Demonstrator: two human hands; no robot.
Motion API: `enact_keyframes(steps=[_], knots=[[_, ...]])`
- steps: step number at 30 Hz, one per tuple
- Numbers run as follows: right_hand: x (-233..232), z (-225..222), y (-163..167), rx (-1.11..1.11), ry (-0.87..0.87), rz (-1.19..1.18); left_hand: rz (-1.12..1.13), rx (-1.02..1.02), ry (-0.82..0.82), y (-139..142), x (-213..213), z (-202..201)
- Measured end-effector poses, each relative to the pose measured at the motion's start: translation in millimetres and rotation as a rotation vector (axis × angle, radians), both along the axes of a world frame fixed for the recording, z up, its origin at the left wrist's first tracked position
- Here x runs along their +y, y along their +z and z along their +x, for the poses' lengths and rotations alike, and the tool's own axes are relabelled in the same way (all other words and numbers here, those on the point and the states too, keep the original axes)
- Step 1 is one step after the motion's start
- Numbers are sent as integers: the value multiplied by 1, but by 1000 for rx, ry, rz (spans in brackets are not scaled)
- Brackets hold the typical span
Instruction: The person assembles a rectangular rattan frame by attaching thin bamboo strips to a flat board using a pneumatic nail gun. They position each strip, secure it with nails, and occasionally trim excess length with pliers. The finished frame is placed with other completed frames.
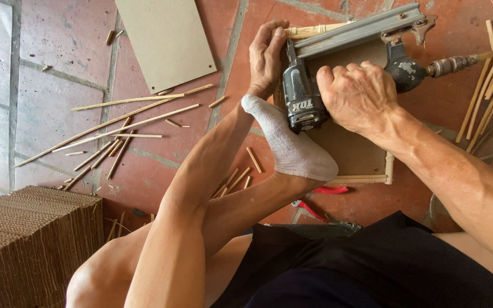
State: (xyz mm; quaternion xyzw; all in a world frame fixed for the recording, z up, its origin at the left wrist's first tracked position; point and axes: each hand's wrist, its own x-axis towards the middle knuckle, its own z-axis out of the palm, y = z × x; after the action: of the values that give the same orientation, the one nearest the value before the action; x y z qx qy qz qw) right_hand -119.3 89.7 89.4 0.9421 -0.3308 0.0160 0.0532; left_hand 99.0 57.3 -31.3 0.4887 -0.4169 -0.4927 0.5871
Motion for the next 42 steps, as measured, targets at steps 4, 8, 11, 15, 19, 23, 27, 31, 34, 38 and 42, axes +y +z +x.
enact_keyframes(steps=[4, 8, 11, 15, 19, 23, 27, 31, 34, 38, 42], knots=[[9, -21, 10, 28, -46, 104, 20, -59, 17, 8, 0, 0], [63, -92, 32, 83, -183, 82, 64, -173, 49, 5, 1, 0], [113, -146, 33, 102, -476, 195, -6, -97, 37, -1, -1, -4], [165, -192, 3, 364, -739, 453, 108, -6, -46, 13, -7, -2], [204, -208, -49, 405, -744, 576, 220, -285, -257, 56, -9, 17], [233, -217, -78, 248, -655, 297, 549, -347, -133, 89, 6, 18], [236, -220, -82, 230, -652, 448, 555, -593, -114, 107, 25, 9], [230, -220, -78, 181, -631, 569, 55, -1035, -57, 116, 67, -1], [233, -220, -77, 146, -639, 567, -305, -1245, -204, 129, 118, -16], [242, -220, -81, 131, -661, 530, -550, -1321, -494, 171, 161, -36], [246, -220, -73, 175, -667, 485, -584, -1439, -695, 196, 179, -60]])
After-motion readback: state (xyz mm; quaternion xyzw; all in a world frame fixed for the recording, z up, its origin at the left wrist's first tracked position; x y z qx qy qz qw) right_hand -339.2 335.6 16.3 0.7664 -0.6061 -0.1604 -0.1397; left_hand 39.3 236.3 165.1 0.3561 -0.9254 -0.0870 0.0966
